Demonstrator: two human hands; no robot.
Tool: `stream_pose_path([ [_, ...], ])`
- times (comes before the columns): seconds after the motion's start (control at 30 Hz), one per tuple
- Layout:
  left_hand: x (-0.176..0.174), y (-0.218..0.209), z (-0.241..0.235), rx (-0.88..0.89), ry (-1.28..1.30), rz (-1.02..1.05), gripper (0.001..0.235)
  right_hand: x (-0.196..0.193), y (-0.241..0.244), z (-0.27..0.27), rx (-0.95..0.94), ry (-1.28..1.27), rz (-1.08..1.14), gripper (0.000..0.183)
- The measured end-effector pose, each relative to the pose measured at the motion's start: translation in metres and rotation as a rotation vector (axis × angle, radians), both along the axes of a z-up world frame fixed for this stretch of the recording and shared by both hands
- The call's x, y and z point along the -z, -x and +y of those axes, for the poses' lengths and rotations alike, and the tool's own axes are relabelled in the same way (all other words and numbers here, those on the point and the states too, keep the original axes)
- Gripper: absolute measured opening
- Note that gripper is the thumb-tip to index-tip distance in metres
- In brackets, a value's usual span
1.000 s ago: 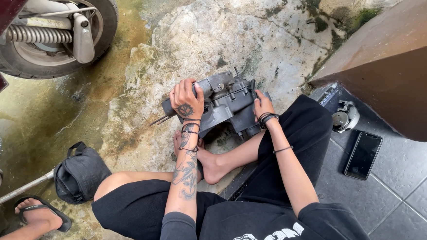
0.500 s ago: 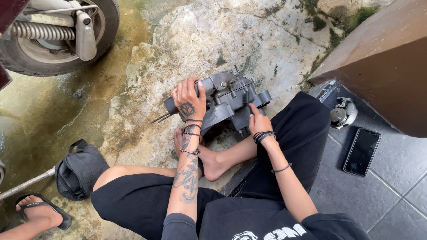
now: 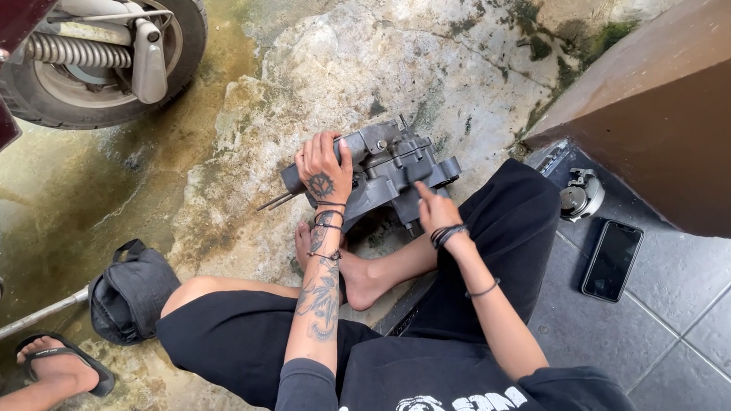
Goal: The person sits on the floor and cleans a mechanical part, likely a carburetor, using a small brush. They scrub various surfaces and crevices of the object while holding it in their lap.
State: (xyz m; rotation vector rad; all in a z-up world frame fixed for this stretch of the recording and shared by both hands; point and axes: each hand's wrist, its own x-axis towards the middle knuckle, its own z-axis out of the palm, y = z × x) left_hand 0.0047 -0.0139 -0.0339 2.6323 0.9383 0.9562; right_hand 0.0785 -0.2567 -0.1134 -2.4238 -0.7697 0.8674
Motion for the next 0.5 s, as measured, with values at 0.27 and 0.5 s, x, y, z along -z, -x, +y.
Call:
stream_pose_path([
  [0.27,0.002,0.002,0.001,0.008,-0.016,0.007,0.018,-0.036,0.000,0.012,0.021,0.105,-0.016,0.054],
  [0.5,0.000,0.000,-0.001,0.000,-0.027,-0.017,0.016,-0.069,0.026,-0.005,-0.073,-0.002,0.072,0.054],
])
